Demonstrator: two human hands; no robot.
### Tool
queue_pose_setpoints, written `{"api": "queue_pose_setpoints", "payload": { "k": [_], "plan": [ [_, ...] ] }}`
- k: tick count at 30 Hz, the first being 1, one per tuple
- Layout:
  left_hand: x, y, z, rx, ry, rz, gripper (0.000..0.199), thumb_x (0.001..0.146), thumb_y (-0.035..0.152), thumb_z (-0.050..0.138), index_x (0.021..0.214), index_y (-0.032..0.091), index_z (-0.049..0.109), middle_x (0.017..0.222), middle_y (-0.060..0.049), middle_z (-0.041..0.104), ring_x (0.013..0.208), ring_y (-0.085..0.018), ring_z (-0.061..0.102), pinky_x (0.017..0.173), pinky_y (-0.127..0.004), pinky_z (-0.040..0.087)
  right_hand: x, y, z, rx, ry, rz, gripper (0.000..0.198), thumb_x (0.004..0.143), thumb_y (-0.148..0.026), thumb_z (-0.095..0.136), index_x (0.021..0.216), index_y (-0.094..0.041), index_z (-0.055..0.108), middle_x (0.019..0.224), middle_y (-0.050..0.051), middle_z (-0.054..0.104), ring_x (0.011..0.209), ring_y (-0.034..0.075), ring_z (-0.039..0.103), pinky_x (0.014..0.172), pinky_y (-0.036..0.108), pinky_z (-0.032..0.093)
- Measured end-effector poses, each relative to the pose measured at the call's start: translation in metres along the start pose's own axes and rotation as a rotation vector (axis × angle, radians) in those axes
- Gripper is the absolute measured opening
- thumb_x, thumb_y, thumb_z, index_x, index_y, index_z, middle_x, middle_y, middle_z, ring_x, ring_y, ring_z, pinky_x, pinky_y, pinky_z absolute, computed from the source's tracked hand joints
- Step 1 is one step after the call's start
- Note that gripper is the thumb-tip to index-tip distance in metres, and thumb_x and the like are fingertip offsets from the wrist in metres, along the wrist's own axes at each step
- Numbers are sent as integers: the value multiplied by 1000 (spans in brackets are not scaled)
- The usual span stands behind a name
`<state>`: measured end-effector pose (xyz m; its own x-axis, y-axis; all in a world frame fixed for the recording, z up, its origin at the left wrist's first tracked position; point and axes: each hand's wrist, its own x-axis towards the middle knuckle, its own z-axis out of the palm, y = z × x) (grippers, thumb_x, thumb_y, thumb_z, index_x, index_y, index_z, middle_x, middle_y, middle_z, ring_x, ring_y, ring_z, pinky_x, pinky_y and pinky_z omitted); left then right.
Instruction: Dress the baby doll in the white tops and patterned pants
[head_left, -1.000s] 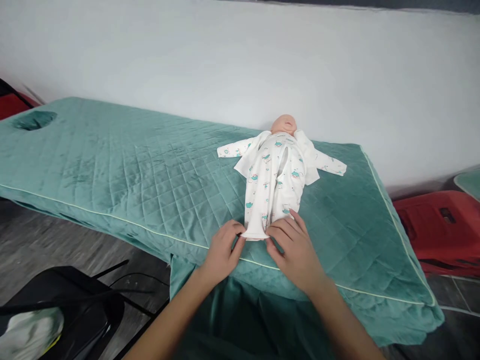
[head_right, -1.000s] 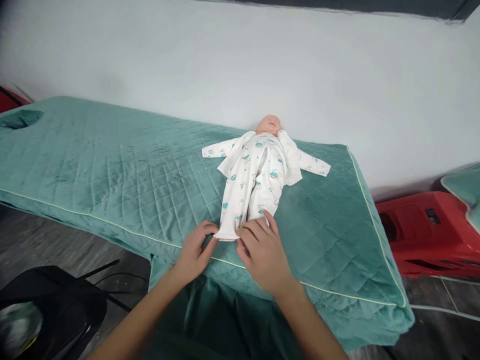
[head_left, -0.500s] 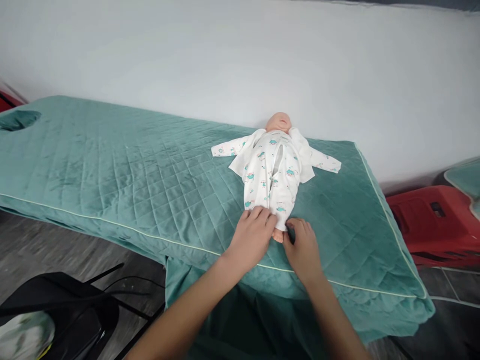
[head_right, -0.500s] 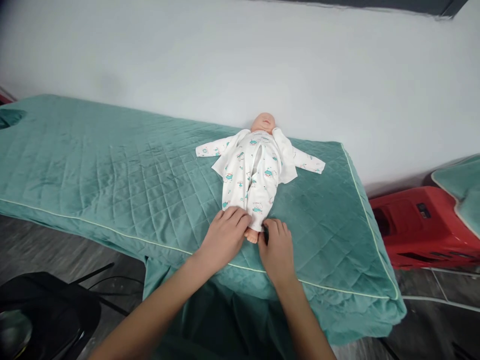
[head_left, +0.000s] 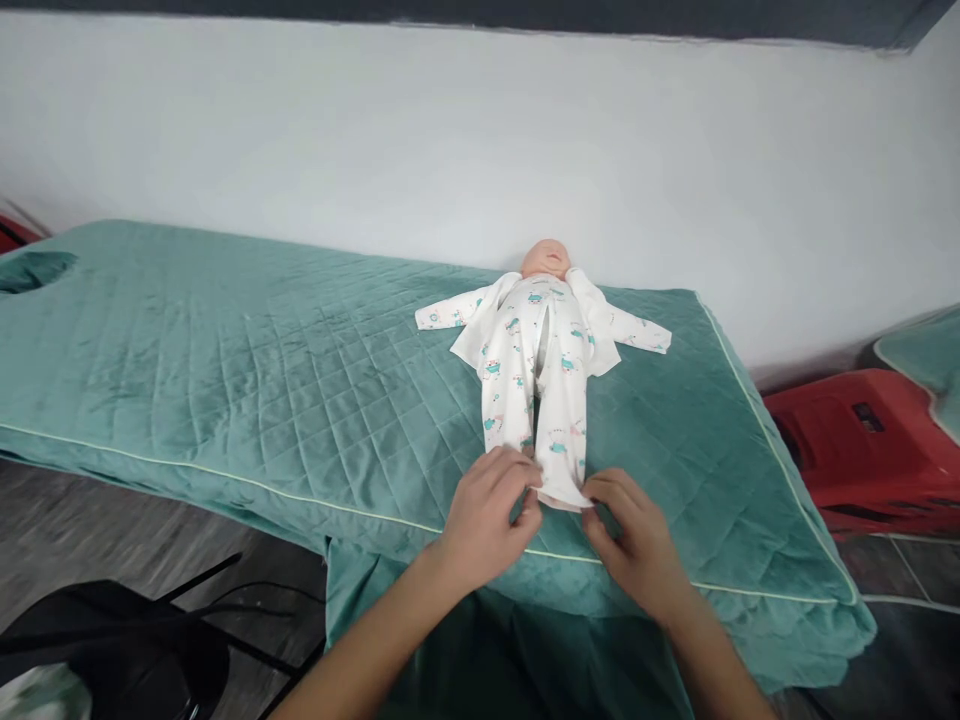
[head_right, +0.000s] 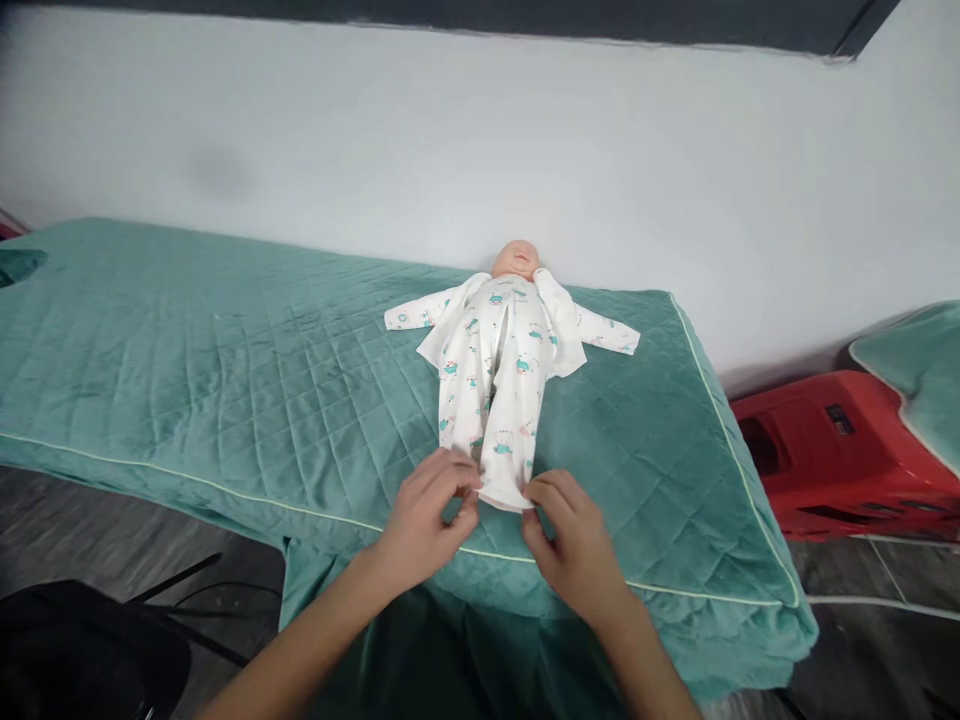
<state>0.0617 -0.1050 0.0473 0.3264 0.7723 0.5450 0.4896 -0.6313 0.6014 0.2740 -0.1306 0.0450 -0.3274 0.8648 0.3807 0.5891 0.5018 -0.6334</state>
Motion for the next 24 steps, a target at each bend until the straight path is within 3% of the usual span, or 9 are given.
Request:
{"api": "queue_pose_setpoints", "payload": {
  "k": [3,5,8,11,13,16,24],
  "plan": [
    [-7,-19,-10,-62,-43,0,13,91,10,53,94,21,59,90,-2,68,88,-17,61,80,-33,51,1,11,-8,35,-215,14,14,99,-16,52,107,-25,58,102,5,63,94,20,62,80,34,52],
    [-3,-45,-16,-70,42,-93,11,95,15,51,97,21,60,94,-4,68,91,-16,63,83,-33,53,12,26,-12,67,-241,35,11,100,-20,52,106,-25,60,104,5,64,97,19,62,84,34,53],
    [17,-88,-19,176,124,-146,18,97,19,49,108,21,63,108,-7,69,104,-21,63,94,-39,54,43,56,-12,-80,-68,38,14,100,-18,48,107,-22,60,109,9,64,104,23,60,93,40,52],
    [46,-118,-17,459,-11,-114,33,95,17,50,126,16,62,131,-13,65,131,-29,53,113,-48,45,83,85,-2,-394,90,17,30,94,-10,47,122,-15,59,127,16,60,121,31,51,107,50,43],
    [61,-127,-14,579,-140,-41,36,96,16,46,128,13,63,135,-14,63,140,-30,48,122,-52,35,106,99,6,-543,35,3,38,92,-9,47,129,-10,57,132,19,57,125,33,48,110,50,41],
    [74,-132,-11,647,-268,77,36,97,16,42,122,12,68,133,-14,66,143,-29,45,128,-53,27,125,111,14,-652,-45,12,37,94,-12,45,128,-8,60,119,18,62,114,32,53,106,47,44],
    [95,-146,1,576,-364,115,37,95,19,48,125,8,66,129,-17,68,131,-27,58,126,-45,33,124,121,11,-627,-30,8,33,97,-19,45,119,-6,67,110,18,63,102,31,56,95,45,47]
  ]
}}
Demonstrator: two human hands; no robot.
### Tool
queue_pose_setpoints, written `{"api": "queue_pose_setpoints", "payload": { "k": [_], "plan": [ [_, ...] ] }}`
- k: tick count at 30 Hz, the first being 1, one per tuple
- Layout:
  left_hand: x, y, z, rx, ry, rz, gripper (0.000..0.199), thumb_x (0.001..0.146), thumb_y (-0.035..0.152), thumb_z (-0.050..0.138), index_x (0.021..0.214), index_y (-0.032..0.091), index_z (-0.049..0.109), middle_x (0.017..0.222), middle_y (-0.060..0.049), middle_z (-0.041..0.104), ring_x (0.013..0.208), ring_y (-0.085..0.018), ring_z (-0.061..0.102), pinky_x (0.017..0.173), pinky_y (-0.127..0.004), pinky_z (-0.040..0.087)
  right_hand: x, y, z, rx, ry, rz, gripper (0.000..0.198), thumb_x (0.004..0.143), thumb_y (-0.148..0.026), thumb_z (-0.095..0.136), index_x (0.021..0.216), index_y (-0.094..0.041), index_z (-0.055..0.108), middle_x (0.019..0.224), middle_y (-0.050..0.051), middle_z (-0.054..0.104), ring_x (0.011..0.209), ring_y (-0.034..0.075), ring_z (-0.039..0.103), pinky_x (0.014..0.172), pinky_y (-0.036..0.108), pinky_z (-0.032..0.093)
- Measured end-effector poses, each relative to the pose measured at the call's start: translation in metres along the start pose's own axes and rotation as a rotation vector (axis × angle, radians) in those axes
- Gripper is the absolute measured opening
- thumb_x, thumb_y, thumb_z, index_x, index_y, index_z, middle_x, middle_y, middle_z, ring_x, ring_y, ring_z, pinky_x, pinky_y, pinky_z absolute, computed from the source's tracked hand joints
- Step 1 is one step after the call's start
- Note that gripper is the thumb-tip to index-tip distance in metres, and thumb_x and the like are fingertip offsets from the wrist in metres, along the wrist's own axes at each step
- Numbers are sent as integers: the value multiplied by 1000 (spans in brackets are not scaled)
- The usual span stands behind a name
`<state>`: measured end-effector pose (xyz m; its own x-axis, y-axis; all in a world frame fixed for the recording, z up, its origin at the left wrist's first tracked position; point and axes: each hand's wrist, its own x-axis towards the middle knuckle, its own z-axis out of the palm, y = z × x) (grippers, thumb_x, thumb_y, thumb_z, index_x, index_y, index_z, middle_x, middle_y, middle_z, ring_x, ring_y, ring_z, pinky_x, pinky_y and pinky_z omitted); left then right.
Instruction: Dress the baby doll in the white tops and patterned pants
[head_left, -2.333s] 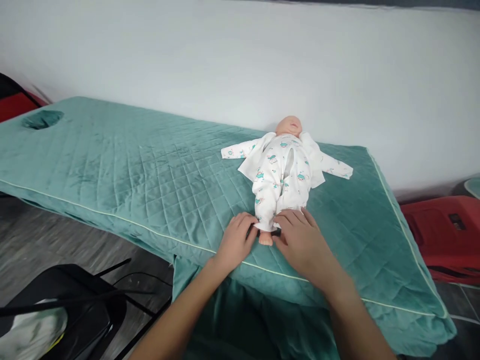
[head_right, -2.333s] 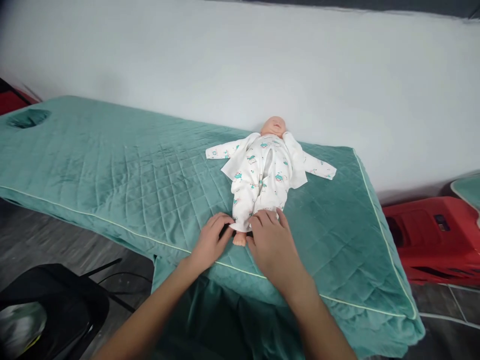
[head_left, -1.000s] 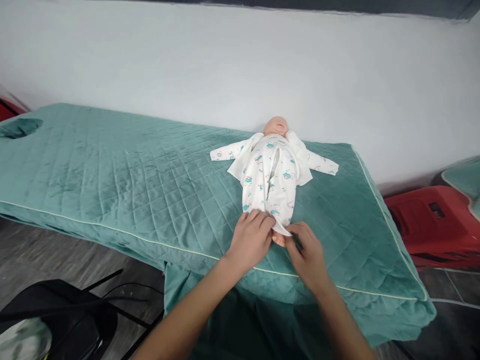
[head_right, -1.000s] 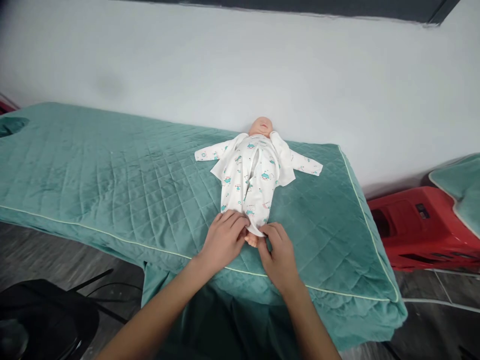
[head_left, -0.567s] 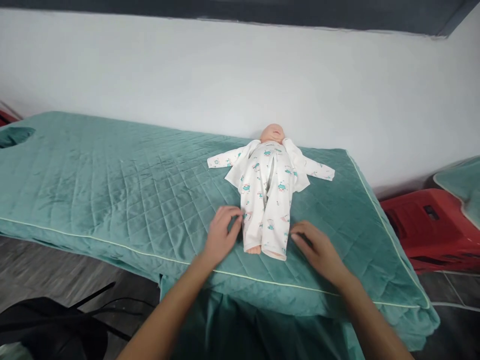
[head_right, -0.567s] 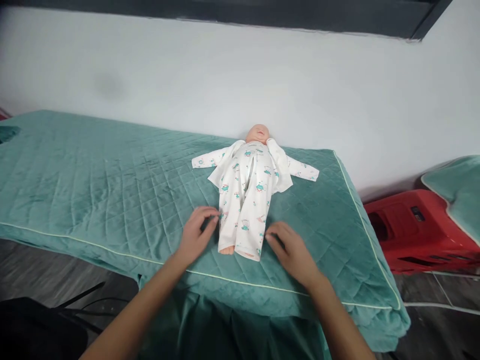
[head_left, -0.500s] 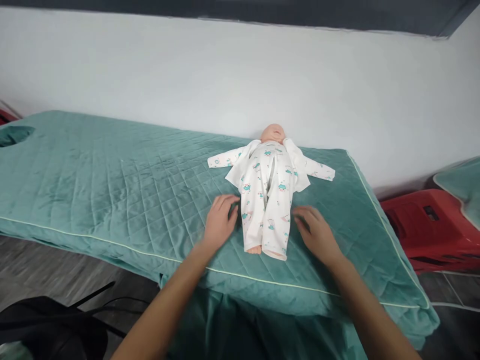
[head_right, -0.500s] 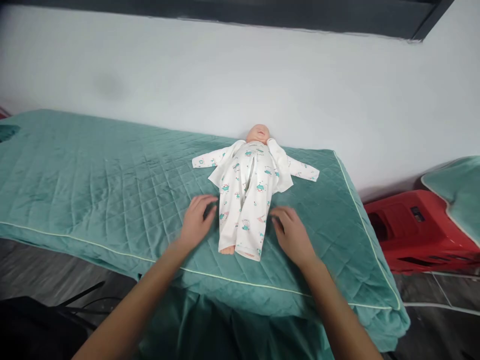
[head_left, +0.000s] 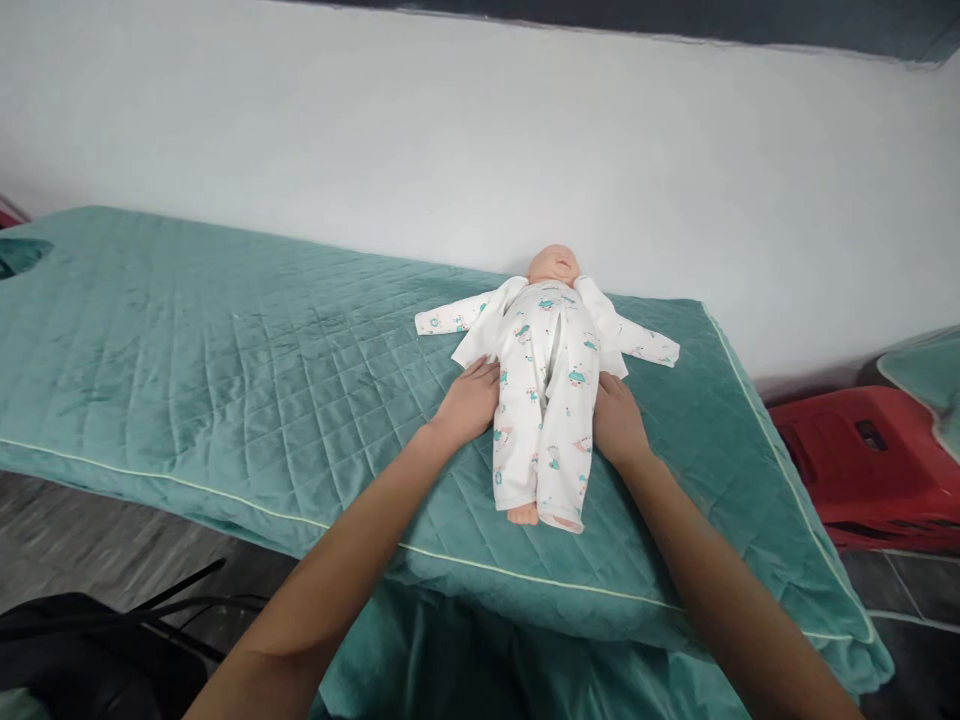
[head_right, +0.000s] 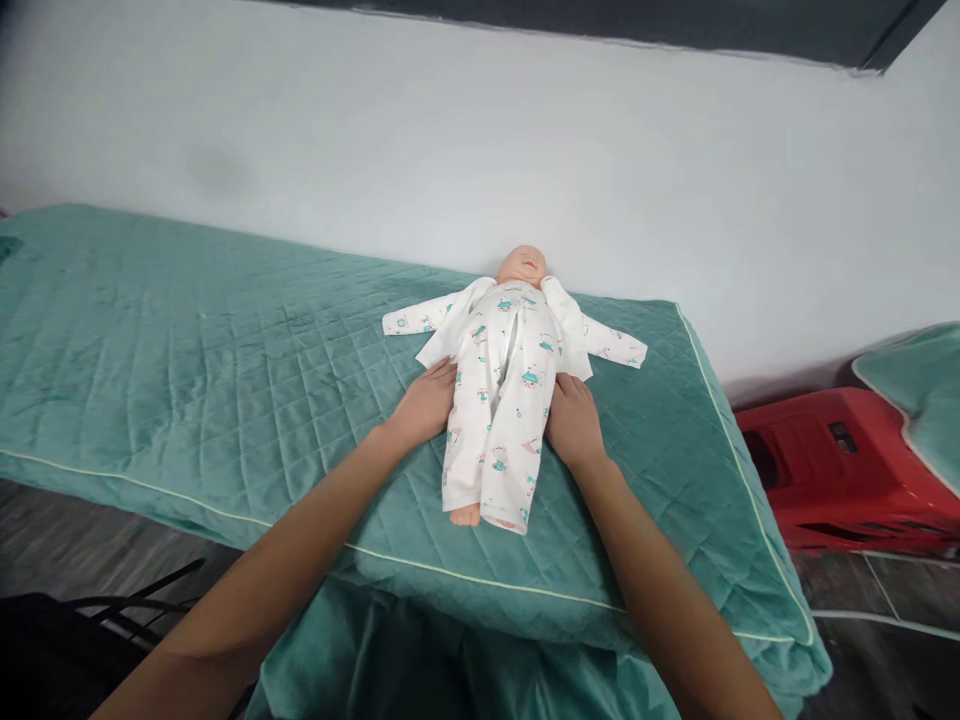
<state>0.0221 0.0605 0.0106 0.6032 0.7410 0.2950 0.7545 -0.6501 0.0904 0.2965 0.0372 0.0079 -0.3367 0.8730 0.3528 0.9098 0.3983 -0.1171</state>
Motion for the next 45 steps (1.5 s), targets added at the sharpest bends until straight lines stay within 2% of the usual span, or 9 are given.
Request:
{"api": "queue_pose_setpoints", "payload": {
  "k": [4,11,17,23,26,29,35,40,45],
  "plan": [
    [19,-1,4,-130,6,99,38,94,29,55,125,11,65,132,-16,66,130,-27,58,118,-41,45,-5,3,1,123,65,-14,30,95,-17,45,110,-9,70,105,17,66,101,30,58,92,44,51],
    [30,3,9,-209,79,90,42,89,33,60,125,11,63,132,-19,65,134,-31,55,118,-47,44,-2,7,11,249,74,-167,41,95,-26,49,133,-15,62,133,18,63,131,33,53,112,54,42],
    [37,8,23,-256,91,-17,42,90,37,60,125,14,64,134,-17,65,133,-30,56,118,-46,43,10,2,11,247,67,-7,50,94,-38,52,138,-15,58,132,19,63,126,37,56,108,55,46],
    [42,13,30,-244,57,-71,52,90,43,60,136,20,58,149,-13,55,145,-31,44,127,-48,30,2,-5,0,317,35,99,48,93,-38,52,134,-15,61,121,19,67,112,38,62,96,52,51],
    [39,14,29,-241,55,-82,54,90,44,60,138,21,57,150,-13,54,148,-32,40,127,-51,27,-10,-6,-6,289,4,84,43,91,-32,53,128,-12,64,121,20,66,110,36,62,94,48,53],
    [37,13,24,-262,49,-85,50,91,40,59,137,20,58,148,-14,56,144,-32,45,126,-51,30,-18,-7,-9,265,-17,33,38,91,-26,52,123,-12,65,123,19,66,113,33,60,94,44,52],
    [37,14,19,-280,26,-95,39,91,33,60,125,15,65,137,-15,64,136,-30,54,124,-46,34,-8,-11,-5,183,-46,82,37,91,-30,55,122,-11,65,113,20,66,106,35,61,89,45,49],
    [35,13,21,-330,95,-124,39,92,31,58,128,15,63,141,-14,62,137,-30,53,121,-46,39,-4,-10,-5,247,14,-4,37,89,-30,56,120,-13,66,117,18,68,116,36,57,102,50,44],
    [34,12,19,-362,141,-164,39,91,31,58,128,19,65,137,-11,65,133,-30,56,115,-44,46,-21,-5,-10,335,77,58,29,92,-37,52,111,-24,69,106,12,70,101,33,61,87,47,51]
  ]
}}
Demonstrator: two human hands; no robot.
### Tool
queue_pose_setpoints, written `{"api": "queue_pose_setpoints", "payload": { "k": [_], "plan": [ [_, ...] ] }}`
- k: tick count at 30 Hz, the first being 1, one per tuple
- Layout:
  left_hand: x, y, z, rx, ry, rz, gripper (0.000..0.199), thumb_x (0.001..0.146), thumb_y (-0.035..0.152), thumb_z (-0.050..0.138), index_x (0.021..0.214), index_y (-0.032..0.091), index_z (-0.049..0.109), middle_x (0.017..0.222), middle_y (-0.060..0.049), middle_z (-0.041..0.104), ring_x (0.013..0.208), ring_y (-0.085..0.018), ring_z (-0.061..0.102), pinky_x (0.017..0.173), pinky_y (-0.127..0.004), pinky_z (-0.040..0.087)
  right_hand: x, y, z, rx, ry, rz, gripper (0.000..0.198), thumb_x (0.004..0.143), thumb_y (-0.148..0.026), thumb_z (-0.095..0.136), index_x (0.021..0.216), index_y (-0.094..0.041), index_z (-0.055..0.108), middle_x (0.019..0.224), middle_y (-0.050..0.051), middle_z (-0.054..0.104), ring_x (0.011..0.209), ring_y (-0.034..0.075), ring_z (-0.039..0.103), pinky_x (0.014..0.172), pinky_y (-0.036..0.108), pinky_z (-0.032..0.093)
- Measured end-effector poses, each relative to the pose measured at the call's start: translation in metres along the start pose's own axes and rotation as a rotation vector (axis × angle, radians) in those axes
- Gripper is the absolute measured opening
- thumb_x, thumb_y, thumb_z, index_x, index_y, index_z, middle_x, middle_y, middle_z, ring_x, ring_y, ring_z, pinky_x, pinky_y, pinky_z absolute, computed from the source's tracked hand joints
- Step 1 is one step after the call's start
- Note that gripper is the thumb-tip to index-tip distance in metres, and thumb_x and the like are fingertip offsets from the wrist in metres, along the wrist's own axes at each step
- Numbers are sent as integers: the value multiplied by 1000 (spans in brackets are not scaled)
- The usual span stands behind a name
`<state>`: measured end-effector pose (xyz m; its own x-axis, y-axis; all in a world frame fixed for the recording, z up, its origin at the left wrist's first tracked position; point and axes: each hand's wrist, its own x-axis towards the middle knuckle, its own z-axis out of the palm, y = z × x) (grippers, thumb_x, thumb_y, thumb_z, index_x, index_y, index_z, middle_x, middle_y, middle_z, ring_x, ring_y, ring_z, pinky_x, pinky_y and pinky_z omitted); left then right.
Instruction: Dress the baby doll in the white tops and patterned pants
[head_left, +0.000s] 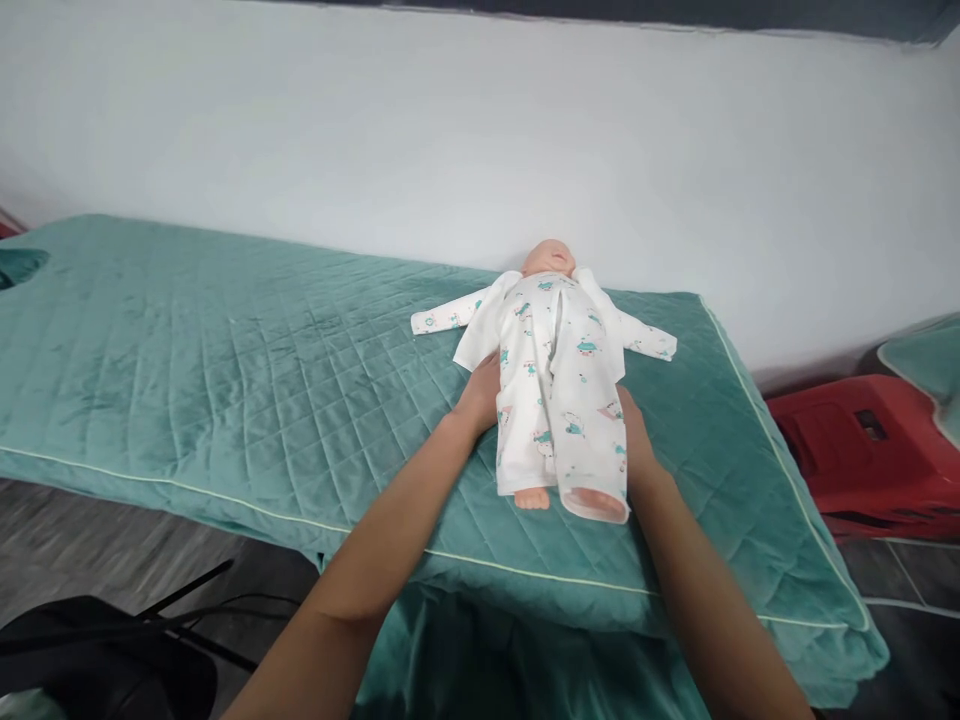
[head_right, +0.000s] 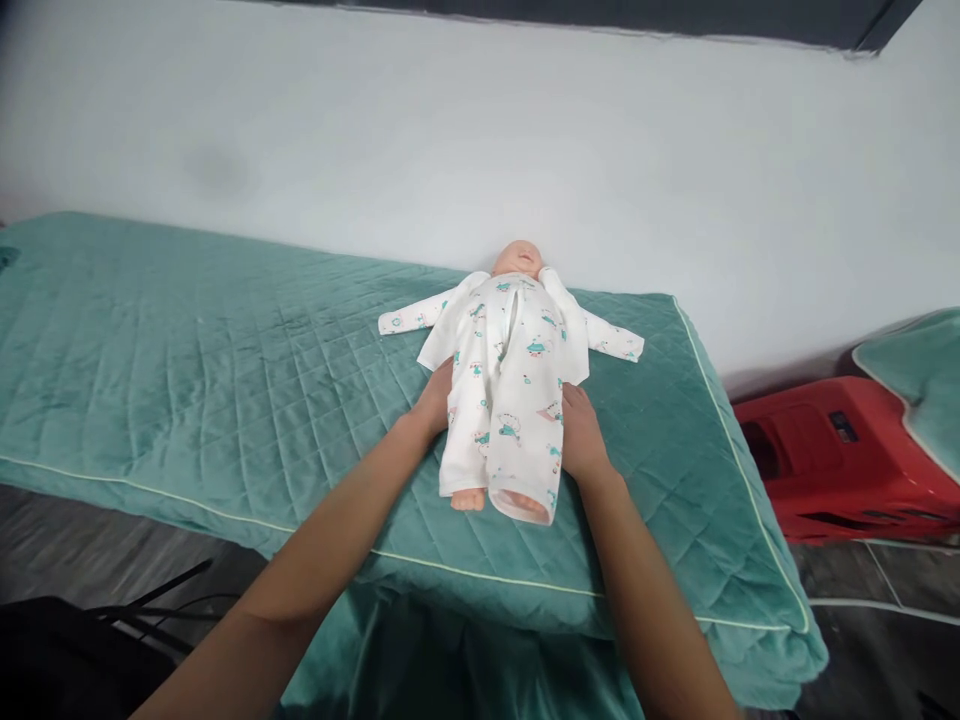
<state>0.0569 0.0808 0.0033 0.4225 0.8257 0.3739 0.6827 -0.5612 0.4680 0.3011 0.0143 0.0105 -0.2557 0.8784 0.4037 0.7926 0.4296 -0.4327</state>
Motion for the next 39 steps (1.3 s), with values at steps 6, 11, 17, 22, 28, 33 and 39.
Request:
{"api": "queue_pose_setpoints", "payload": {
  "k": [6,11,17,22,28,33,39],
  "plan": [
    [-5,0,-11,61,-25,24,28,91,26,55,109,17,73,124,-13,71,121,-29,64,108,-44,50,0,2,-3,-72,20,-93,18,90,-24,50,94,-19,67,97,12,66,94,28,58,83,41,48],
    [-29,2,-26,197,-131,157,22,88,20,56,93,19,77,105,-10,76,127,-28,59,118,-45,41,1,5,-9,-77,-11,-123,19,91,-21,50,81,-21,66,87,8,64,86,24,55,79,36,44],
    [-49,1,-32,73,-149,151,26,85,13,53,73,23,73,85,-5,76,119,-23,63,118,-44,42,-6,8,-13,11,-113,-165,22,92,-22,54,75,-21,68,85,7,67,88,23,58,83,37,44],
    [-45,-9,-35,-177,183,-88,35,80,5,42,88,22,71,116,-3,74,121,-18,62,110,-39,49,-9,6,-12,104,-35,-26,22,94,-27,52,80,-21,67,81,5,67,82,22,60,78,36,47],
    [-34,-30,-24,103,464,-518,26,89,31,56,110,18,65,119,-14,69,119,-32,58,105,-54,47,2,37,0,58,395,439,32,89,-45,58,102,-18,66,99,10,68,87,24,62,81,40,51],
    [-32,-31,-20,173,357,-541,21,88,37,60,98,19,65,133,-17,62,128,-39,52,105,-60,42,34,56,8,-134,365,567,38,73,-52,68,90,-18,65,103,16,66,96,31,55,88,52,46],
    [-37,-24,-32,-210,429,-614,20,93,40,52,90,21,58,85,-3,65,84,-22,61,85,-38,49,45,42,-3,467,352,644,23,68,-42,64,74,-21,58,73,3,58,73,23,54,78,44,51]
  ]
}}
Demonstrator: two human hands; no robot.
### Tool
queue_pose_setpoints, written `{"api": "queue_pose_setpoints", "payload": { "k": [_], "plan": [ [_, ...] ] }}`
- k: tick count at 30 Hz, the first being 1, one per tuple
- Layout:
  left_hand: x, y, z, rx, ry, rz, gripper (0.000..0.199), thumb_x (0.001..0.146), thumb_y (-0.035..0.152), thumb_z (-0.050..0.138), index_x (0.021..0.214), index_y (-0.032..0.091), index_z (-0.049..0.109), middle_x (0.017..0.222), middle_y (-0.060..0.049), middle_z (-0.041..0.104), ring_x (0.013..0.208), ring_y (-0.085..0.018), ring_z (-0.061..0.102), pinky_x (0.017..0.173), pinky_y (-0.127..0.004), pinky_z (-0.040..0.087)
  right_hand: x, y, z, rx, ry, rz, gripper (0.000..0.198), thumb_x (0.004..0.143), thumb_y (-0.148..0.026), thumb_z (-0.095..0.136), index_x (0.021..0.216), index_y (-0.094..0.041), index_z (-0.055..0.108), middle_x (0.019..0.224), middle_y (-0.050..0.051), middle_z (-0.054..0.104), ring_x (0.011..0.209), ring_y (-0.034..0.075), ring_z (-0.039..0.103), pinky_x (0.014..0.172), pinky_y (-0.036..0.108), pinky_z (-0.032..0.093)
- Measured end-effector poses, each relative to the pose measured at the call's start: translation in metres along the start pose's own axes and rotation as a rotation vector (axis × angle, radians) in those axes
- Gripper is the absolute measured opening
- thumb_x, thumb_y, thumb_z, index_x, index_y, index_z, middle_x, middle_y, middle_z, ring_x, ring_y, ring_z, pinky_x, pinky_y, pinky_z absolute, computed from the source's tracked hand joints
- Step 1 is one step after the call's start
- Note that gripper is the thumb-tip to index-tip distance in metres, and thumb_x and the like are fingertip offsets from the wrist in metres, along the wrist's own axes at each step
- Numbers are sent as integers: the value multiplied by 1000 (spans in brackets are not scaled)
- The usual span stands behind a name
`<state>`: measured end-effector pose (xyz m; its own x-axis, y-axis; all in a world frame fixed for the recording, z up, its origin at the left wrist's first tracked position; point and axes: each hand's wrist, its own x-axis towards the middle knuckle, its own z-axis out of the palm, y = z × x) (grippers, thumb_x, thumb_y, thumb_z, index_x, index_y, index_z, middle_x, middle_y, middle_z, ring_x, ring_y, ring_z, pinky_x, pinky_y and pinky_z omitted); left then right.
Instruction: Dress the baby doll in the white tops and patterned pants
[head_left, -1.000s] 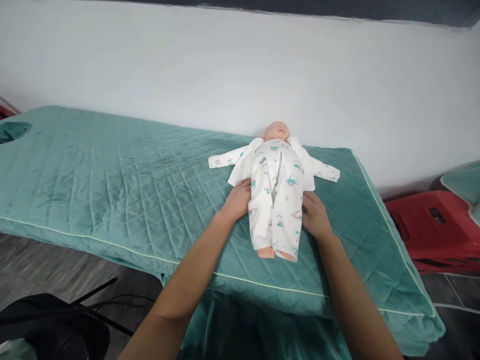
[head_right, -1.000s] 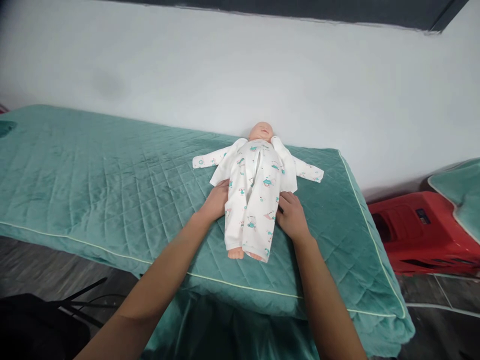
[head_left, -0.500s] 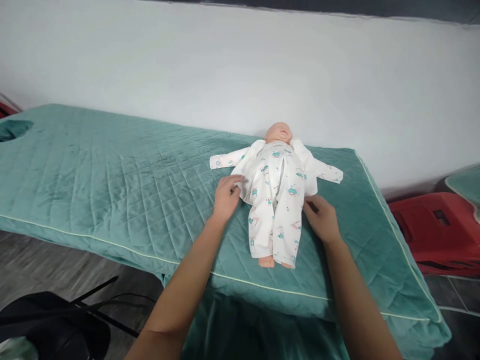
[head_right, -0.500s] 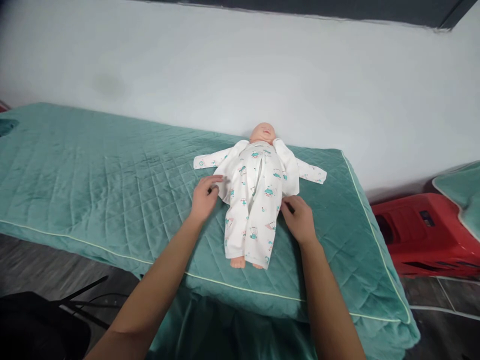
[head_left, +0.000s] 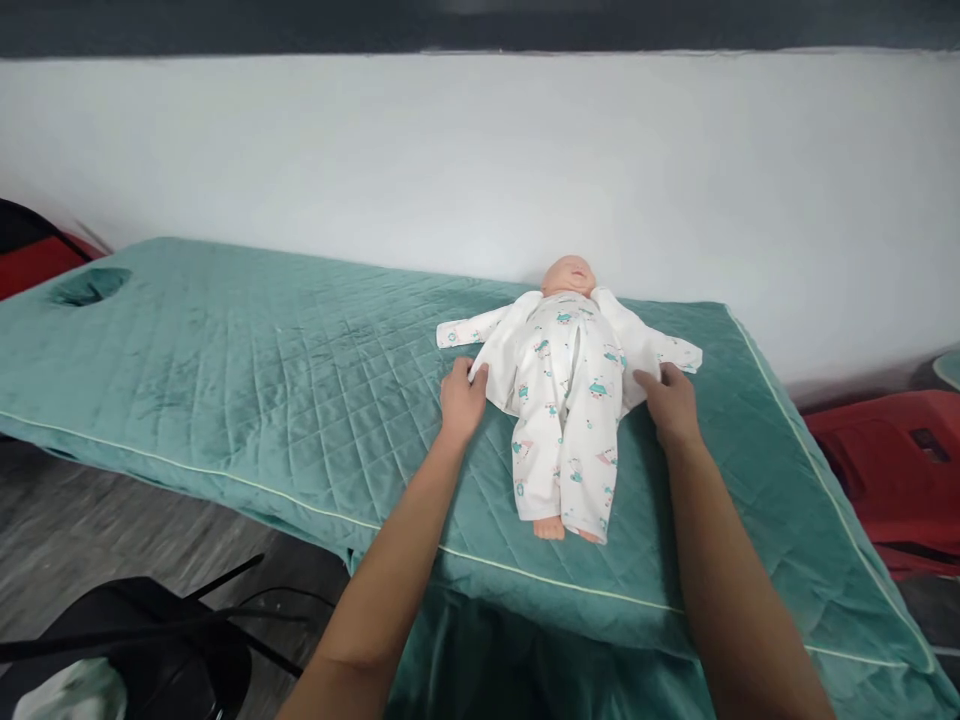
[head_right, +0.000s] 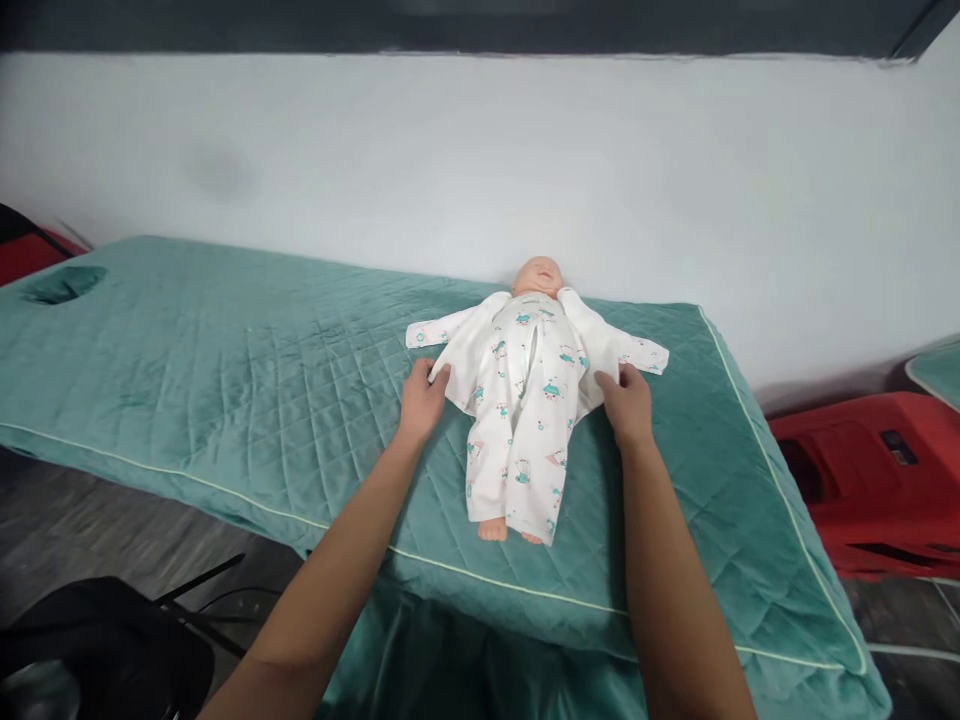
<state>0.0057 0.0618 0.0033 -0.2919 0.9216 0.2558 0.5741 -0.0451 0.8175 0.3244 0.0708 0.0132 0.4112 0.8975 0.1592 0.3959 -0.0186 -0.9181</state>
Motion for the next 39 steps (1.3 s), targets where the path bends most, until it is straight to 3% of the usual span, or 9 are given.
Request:
{"api": "queue_pose_setpoints", "payload": {
  "k": [4,8,16,20,26,30,32,35,39],
  "plan": [
    [-2,1,-5,-418,-6,-54,25,91,44,56,82,21,52,74,3,52,71,-13,51,69,-26,44,-13,-7,-11,387,-103,-9,32,77,-41,47,96,-21,63,90,8,66,90,29,65,81,46,55],
    [0,5,-11,-952,-170,-178,27,83,38,67,78,20,47,74,3,52,68,-10,53,66,-23,48,-17,-15,-18,632,-225,-15,40,77,-37,44,105,-19,66,103,12,69,111,33,64,94,54,53],
    [3,9,-23,-1429,-285,-298,24,71,19,76,73,19,52,84,1,65,79,-13,62,74,-26,53,-25,-17,-25,1318,-63,147,16,74,-23,63,90,-24,68,91,1,72,105,23,67,99,41,55],
    [6,5,-22,-1488,-263,-325,18,72,19,78,79,18,62,81,2,66,77,-11,62,75,-25,54,-19,-13,-24,1249,-37,155,8,78,-26,70,84,-23,65,92,0,71,94,18,67,89,33,57],
    [14,1,-14,-1432,-223,-437,28,68,19,83,94,17,70,89,0,73,79,-11,66,75,-24,54,-14,-46,-8,906,-104,-42,32,61,-17,81,86,-25,63,88,-5,69,68,12,62,57,23,47],
    [14,2,-13,-1373,-180,-471,35,63,16,86,94,18,71,90,0,73,79,-11,66,76,-24,54,-32,-68,1,580,-492,-99,25,73,-28,82,94,-24,67,101,4,76,70,16,67,55,26,44],
    [14,3,-14,-1352,-160,-468,38,59,15,88,93,19,70,89,2,72,78,-10,65,75,-23,53,-37,-67,2,591,-561,-71,22,80,-35,77,97,-25,68,102,7,78,67,17,67,53,26,42],
    [14,11,-14,-1263,-128,-396,39,58,16,88,92,20,69,88,3,70,76,-9,63,71,-21,51,-33,-56,2,765,-460,-47,18,82,-36,74,94,-26,67,97,4,79,60,14,62,48,23,38],
    [7,45,-10,-1025,-21,-148,18,77,25,78,92,21,69,80,3,64,71,-8,58,67,-20,45,-24,-48,5,863,-447,3,14,81,-32,75,91,-24,68,93,3,78,63,11,61,47,20,35]
  ]
}}
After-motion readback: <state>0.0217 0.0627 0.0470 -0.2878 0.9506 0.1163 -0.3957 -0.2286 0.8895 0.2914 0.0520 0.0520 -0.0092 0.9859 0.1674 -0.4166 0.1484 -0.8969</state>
